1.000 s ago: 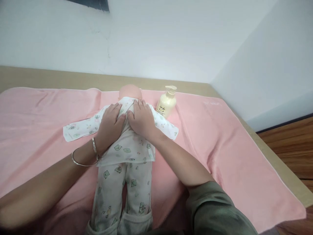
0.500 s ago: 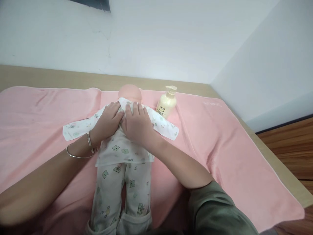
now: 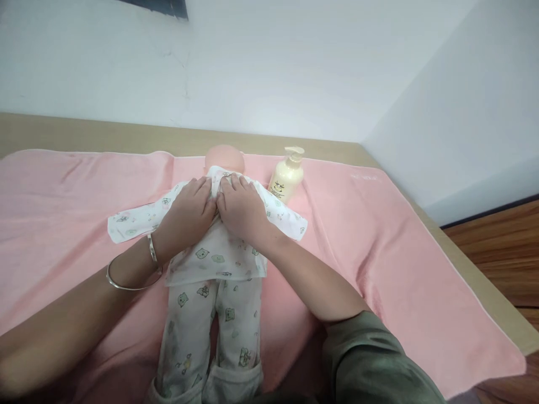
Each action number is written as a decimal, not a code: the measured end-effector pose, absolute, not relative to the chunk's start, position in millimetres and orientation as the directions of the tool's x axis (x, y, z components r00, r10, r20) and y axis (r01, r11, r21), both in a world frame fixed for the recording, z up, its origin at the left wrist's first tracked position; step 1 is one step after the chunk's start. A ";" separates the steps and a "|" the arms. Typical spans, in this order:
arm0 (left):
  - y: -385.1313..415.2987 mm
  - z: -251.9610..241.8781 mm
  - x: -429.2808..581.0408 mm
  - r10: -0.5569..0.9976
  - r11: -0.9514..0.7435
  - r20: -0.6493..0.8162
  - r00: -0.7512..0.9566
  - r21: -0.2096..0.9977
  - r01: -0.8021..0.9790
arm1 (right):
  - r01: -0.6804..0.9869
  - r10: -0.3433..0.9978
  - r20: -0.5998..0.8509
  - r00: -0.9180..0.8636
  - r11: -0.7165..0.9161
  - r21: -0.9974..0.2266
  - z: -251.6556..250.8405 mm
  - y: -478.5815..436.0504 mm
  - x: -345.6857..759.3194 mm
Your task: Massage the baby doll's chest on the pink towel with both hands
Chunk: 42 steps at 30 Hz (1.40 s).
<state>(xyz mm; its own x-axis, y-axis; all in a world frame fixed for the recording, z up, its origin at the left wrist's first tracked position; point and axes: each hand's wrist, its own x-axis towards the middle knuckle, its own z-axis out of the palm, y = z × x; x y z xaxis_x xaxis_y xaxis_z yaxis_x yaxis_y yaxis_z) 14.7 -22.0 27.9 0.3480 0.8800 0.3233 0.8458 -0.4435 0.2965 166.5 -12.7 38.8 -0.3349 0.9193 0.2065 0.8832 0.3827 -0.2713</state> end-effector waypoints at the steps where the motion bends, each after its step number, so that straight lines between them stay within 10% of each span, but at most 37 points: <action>1: -26.2 30.2 16.1 0.870 -0.462 0.333 0.364 0.289 0.839 | 0.876 0.918 0.200 -0.342 0.388 -0.285 39.0 -10.1 168.3; 14: 6.1 36.2 -0.9 0.949 -0.314 0.204 0.240 0.552 0.773 | 0.892 0.918 0.135 -0.373 0.395 -0.221 49.6 -44.4 157.8; 22: -33.7 28.8 21.7 0.895 -0.430 0.300 0.330 0.383 0.817 | 0.891 0.962 0.091 -0.256 0.271 -0.364 40.5 4.5 174.9; 42: 13.4 17.3 1.6 0.912 -0.383 0.328 0.245 0.473 0.793 | 0.917 0.919 0.195 -0.344 0.373 -0.141 39.3 -52.3 152.6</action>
